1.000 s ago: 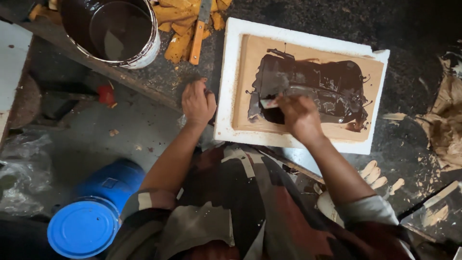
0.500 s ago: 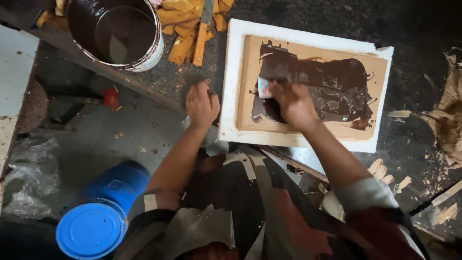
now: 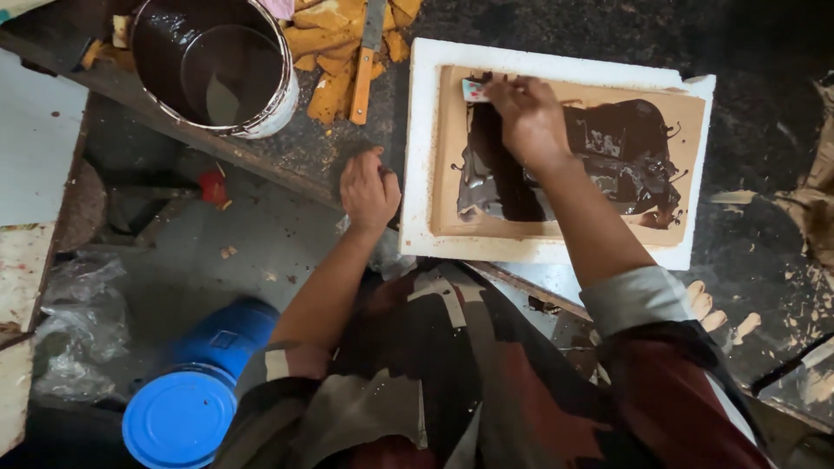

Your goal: The person smooths a light brown paste in a white rectangular tray using a long metal straightedge, then wipes the tray edges with a pink cloth. They pour a dark liquid from a metal bucket into the tray and spread it evenly over the surface using a small plastic scraper.

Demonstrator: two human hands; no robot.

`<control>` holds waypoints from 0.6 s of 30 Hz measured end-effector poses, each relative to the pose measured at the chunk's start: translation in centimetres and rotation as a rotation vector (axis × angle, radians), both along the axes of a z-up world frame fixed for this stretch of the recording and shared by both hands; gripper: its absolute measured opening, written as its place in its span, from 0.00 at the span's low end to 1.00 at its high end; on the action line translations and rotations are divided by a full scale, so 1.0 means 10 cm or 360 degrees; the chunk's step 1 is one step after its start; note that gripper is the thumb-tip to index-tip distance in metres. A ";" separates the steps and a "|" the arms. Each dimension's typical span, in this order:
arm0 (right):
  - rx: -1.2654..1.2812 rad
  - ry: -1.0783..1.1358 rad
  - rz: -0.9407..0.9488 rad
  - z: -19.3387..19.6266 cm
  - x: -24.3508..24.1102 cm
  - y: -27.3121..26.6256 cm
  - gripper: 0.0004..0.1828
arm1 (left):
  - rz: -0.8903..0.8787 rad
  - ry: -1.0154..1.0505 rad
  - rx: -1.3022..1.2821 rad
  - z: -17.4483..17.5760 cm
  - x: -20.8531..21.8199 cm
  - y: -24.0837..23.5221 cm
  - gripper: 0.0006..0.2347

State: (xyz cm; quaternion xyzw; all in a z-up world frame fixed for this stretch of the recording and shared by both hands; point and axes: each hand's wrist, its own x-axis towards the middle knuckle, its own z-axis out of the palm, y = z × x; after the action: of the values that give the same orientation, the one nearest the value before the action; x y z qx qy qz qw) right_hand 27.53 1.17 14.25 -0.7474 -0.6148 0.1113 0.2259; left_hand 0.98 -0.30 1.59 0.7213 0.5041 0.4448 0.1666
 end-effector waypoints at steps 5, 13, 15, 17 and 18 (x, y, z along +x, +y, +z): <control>0.0194 -0.0861 0.0790 -0.26 -0.12 -0.65 0.18 | 0.0000 -0.0035 -0.0037 -0.03 -0.01 -0.02 0.08; 0.0381 -0.0636 0.0870 -0.06 -0.21 -1.20 0.13 | -0.0012 -0.0004 -0.0018 -0.08 -0.03 0.00 0.12; 0.0490 -0.0737 0.0804 -0.05 -0.07 -0.93 0.13 | -0.0017 0.0004 -0.0042 -0.10 -0.03 -0.01 0.12; 0.0586 -0.0865 0.0720 -0.03 0.08 -0.63 0.18 | -0.0012 0.0021 -0.0091 -0.10 -0.02 -0.01 0.11; 0.0577 -0.0874 0.0649 -0.05 0.12 -0.48 0.18 | -0.0017 0.0021 -0.0069 -0.10 -0.02 0.00 0.11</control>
State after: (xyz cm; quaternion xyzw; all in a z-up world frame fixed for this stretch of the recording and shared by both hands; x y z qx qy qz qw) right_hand 28.75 -3.67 13.79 -0.5598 -0.7980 -0.1607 0.1546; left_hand 0.81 -0.29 0.58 0.7233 0.5107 0.4280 0.1811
